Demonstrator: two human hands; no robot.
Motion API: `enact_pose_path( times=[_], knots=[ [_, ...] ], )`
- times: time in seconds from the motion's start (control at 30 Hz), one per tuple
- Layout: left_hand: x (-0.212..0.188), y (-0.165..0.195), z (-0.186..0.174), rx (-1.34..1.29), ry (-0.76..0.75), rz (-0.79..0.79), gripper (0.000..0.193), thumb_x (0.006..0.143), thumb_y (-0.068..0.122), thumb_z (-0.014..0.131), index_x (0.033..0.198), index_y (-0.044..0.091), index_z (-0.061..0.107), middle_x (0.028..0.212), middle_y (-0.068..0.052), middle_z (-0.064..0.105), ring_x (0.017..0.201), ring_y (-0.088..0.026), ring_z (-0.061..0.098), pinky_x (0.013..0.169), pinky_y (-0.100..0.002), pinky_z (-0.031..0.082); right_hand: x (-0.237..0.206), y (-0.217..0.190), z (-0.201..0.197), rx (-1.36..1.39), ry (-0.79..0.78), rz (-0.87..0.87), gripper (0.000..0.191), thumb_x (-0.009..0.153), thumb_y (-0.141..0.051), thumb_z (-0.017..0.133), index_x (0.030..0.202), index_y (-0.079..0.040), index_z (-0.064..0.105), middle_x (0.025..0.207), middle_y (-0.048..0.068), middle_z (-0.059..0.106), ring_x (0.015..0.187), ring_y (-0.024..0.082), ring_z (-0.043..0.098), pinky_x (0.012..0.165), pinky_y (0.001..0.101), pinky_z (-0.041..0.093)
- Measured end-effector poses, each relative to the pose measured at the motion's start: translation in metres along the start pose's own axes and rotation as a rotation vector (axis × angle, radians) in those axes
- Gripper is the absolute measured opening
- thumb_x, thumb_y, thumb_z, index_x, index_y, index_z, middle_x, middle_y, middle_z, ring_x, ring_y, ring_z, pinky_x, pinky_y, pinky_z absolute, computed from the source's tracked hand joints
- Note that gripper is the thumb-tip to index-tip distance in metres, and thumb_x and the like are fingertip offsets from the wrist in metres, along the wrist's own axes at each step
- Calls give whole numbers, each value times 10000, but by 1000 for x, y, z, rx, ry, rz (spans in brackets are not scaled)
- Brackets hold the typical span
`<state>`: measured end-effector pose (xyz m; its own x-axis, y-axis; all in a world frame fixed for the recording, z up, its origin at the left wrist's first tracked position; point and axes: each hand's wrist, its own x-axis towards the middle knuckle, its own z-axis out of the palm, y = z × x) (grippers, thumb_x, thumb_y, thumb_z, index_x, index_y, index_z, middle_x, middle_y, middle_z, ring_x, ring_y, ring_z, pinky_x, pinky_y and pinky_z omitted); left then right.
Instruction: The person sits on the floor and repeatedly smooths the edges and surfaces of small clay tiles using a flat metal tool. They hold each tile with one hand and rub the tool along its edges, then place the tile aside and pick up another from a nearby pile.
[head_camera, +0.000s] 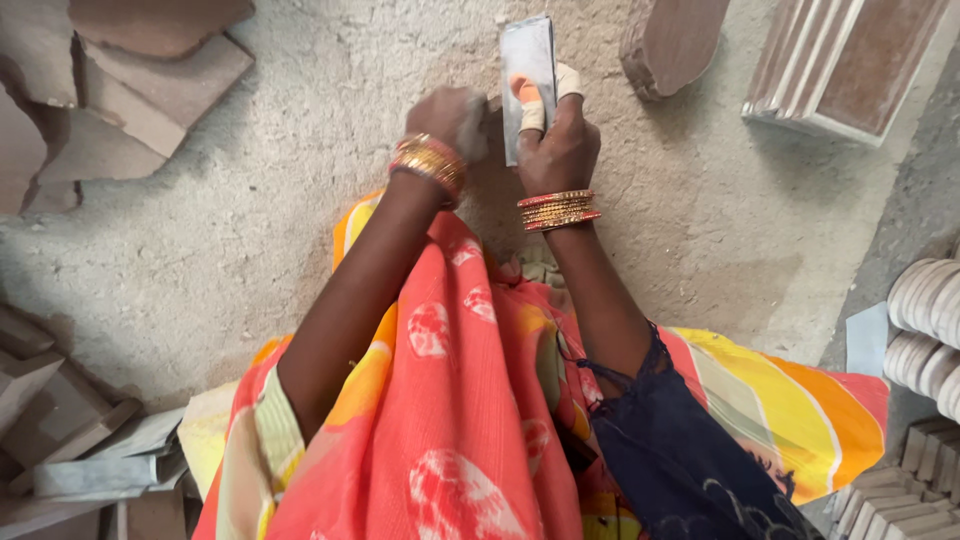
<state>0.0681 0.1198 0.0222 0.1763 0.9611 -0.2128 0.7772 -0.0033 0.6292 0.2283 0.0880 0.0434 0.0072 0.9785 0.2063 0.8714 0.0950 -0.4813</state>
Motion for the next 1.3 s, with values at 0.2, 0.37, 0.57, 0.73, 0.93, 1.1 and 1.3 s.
enact_pose_path(
  times=[0.2,0.37,0.57,0.73,0.93,1.1,1.3],
  knots=[
    [-26,-18,0,-365,238,127,267,899,355,745,1093,174,775,857,-118,755,703,-313,729,674,-431,585,25,9,-8,182,0,56,248,974,-89,689,1184,-10,584,928,166,767,816,277,814,699,391,646],
    [-26,-14,-12,-48,79,114,215,889,362,736,1065,254,799,819,-106,759,737,-336,715,651,-470,570,-16,2,-24,270,-9,61,309,995,-77,671,1279,2,577,927,169,760,798,290,802,680,389,614],
    [-2,3,-15,59,-153,127,335,783,275,690,1106,307,769,847,-91,757,732,-327,723,660,-459,591,-41,10,-20,139,42,45,367,962,-43,679,1305,15,563,885,183,740,780,327,762,655,420,591],
    [-2,9,-11,136,-78,215,299,836,331,686,1122,321,773,840,-106,752,732,-357,713,645,-479,584,5,28,4,-73,-2,30,297,950,-100,701,1207,-29,571,792,101,730,688,231,760,536,344,596],
    [-6,7,-12,86,-121,139,312,852,288,664,1111,422,774,910,-86,760,777,-353,706,683,-471,583,-21,28,13,-23,113,-72,385,1044,-171,693,1348,11,543,770,123,718,607,252,721,484,377,545],
    [1,4,-15,60,-141,254,315,913,274,640,1135,467,755,1063,40,767,807,-302,720,694,-434,590,-86,23,-4,58,47,139,339,1014,-171,677,1302,-11,594,737,104,693,599,224,711,481,366,540],
    [-5,-2,-10,34,-101,244,285,911,302,677,1145,444,756,1131,76,751,879,-290,720,742,-421,588,-84,16,-29,286,133,328,256,984,-154,719,1167,8,646,830,141,729,661,233,729,557,368,561]
  ],
)
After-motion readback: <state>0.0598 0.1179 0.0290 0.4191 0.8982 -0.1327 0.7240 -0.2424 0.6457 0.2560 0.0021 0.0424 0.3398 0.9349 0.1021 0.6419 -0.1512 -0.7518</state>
